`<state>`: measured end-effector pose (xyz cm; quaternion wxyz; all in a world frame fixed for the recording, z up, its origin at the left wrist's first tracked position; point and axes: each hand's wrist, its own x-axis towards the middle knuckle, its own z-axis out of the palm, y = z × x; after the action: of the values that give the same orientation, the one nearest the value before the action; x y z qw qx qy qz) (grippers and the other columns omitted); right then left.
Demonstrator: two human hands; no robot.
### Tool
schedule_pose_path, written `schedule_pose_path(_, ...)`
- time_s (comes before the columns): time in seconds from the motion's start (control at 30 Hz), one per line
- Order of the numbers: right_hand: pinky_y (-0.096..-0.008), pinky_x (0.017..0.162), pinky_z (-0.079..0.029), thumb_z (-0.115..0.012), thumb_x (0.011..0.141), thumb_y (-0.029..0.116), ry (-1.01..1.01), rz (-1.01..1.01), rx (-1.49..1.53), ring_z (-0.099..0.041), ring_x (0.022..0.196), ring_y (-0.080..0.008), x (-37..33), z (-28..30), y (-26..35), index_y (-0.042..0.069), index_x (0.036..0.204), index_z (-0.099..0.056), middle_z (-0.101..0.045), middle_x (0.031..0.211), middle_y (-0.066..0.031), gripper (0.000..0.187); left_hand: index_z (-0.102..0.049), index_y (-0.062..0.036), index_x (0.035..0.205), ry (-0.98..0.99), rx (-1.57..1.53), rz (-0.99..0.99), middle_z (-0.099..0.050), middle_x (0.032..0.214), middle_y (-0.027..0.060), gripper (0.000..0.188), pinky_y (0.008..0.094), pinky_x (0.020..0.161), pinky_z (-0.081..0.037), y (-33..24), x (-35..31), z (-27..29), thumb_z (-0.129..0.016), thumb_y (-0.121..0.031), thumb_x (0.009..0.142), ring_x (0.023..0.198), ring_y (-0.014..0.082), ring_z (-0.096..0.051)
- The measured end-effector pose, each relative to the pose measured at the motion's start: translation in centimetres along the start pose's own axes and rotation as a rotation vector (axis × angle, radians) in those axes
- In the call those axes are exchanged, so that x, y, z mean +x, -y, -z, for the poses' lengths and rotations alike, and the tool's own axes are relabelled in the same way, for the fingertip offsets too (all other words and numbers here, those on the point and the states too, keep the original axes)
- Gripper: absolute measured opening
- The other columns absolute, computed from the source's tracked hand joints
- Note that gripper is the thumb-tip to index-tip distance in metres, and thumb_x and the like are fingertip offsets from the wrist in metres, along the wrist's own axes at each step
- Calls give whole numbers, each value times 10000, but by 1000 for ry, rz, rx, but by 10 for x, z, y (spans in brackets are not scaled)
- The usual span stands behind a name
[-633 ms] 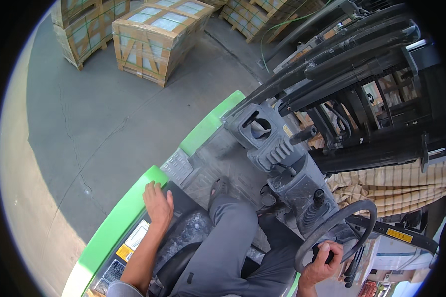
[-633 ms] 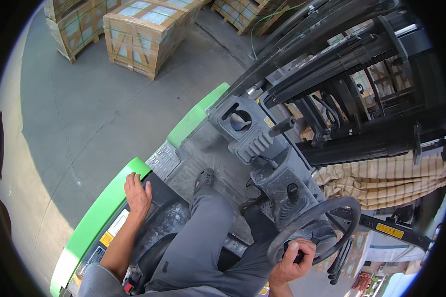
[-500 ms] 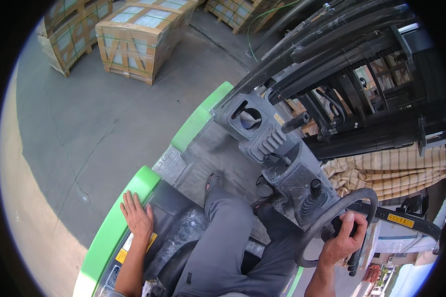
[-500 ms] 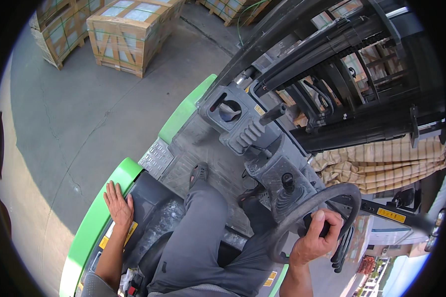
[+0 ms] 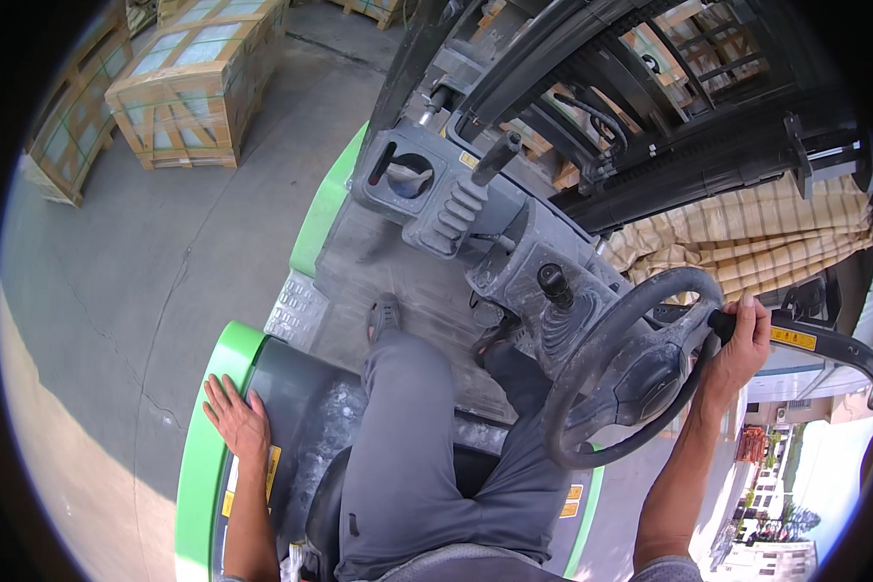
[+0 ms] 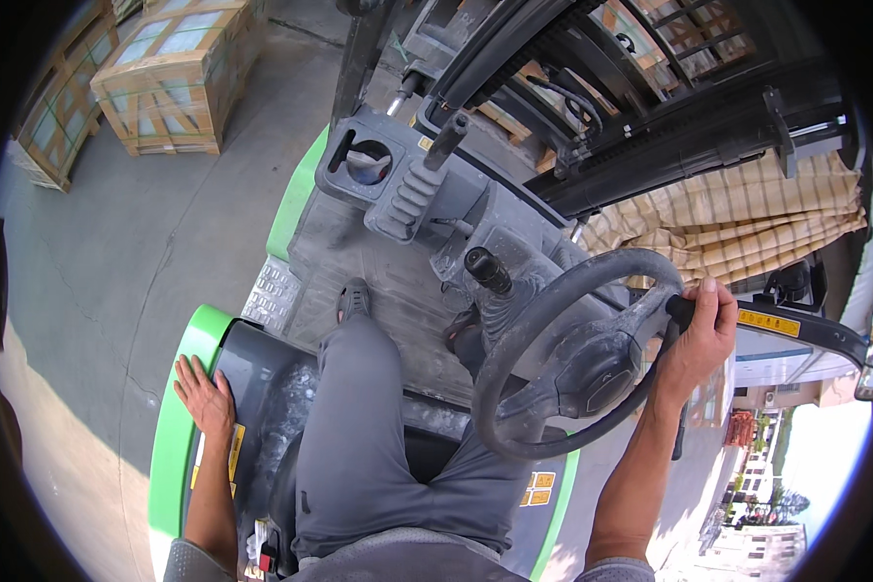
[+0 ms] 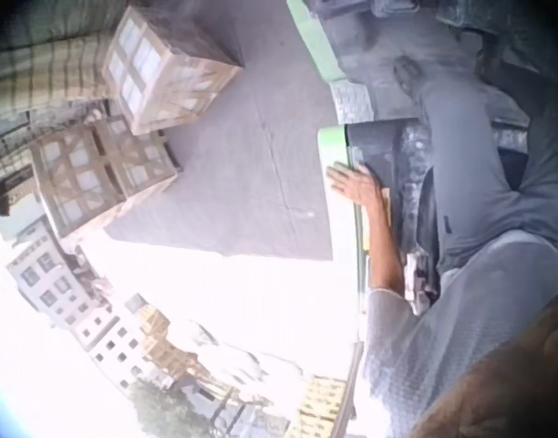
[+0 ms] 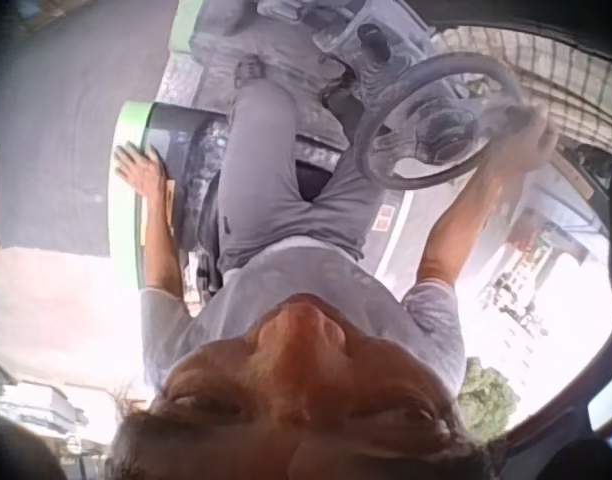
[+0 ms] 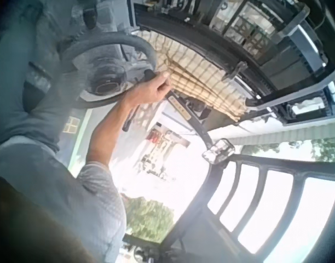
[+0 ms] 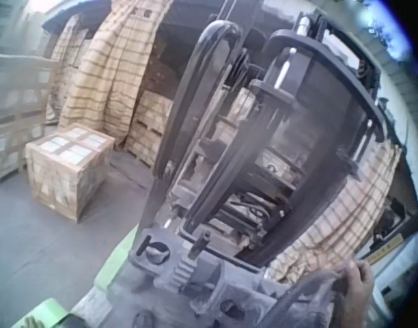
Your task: The person operates a forklift in an outdoor yard, steering and maneuvering the vehicle between stacks of wooden crates. The operator uses the steering wheel and control levers to drive forward and backward, positioning the forklift near the cargo.
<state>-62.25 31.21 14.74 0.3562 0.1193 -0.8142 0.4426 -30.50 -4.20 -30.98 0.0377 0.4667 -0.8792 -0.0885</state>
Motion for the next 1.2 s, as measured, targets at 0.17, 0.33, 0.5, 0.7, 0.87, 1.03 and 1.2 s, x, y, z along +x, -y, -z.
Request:
schedule_pose_path(0.17, -238, 758, -434, -642, 999, 228, -49, -15, -53, -539, 791, -89, 11, 30, -17, 13, 934, -647, -613, 821, -15, 225, -425, -1, 1481, 16, 47, 0, -304, 1603, 185, 587, 506, 1222, -184, -12, -9, 6, -513, -322, 998, 1511, 328, -228)
schedule_pose_path(0.33, -228, 762, -431, -662, 989, 210, -61, -33, -38, -546, 787, -81, 16, 36, -24, 14, 953, -651, -620, 813, -9, 200, -433, 3, 1473, 18, 82, 6, -329, 1588, 188, 571, 508, 1208, -220, -21, -14, 8, -500, -323, 1009, 1498, 338, -256)
schedule_pose_path(0.5, -241, 773, -453, -665, 987, 226, -89, -19, 23, -569, 798, -98, 3, 58, -49, 17, 966, -662, -640, 843, -28, 211, -442, -2, 1466, -40, 116, -39, -350, 1576, 191, 562, 508, 1196, -240, -23, -13, 3, -481, -343, 1020, 1485, 332, -283)
schedule_pose_path(0.7, -243, 792, -461, -669, 985, 225, -119, -50, 1, -577, 804, -102, -2, 64, -53, 16, 972, -658, -639, 840, -29, 210, -444, -5, 1465, -43, 128, -23, -351, 1575, 189, 571, 507, 1194, -244, -20, -9, -8, -483, -353, 1014, 1487, 327, -280)
schedule_pose_path(0.87, -241, 794, -460, -665, 989, 222, -111, -81, -25, -571, 803, -95, -6, 76, -45, 19, 971, -654, -632, 835, -24, 204, -455, -4, 1454, -38, 89, -28, -344, 1581, 183, 574, 514, 1198, -231, -18, -19, 3, -519, -334, 988, 1492, 329, -269)
schedule_pose_path(1.03, -242, 773, -459, -651, 998, 224, -101, -99, -27, -559, 803, -93, -18, 91, -50, 20, 971, -650, -619, 844, -20, 206, -453, 9, 1452, -1, 52, 15, -336, 1585, 191, 586, 516, 1206, -210, -14, -26, 18, -532, -322, 975, 1497, 331, -261)
schedule_pose_path(1.2, -259, 771, -433, -653, 996, 239, -120, -109, -66, -538, 800, -101, -41, 111, -43, 31, 982, -657, -609, 835, -14, 209, -470, 22, 1432, -8, -36, 18, -341, 1572, 218, 590, 532, 1206, -208, -1, -30, 28, -558, -315, 955, 1492, 346, -266)
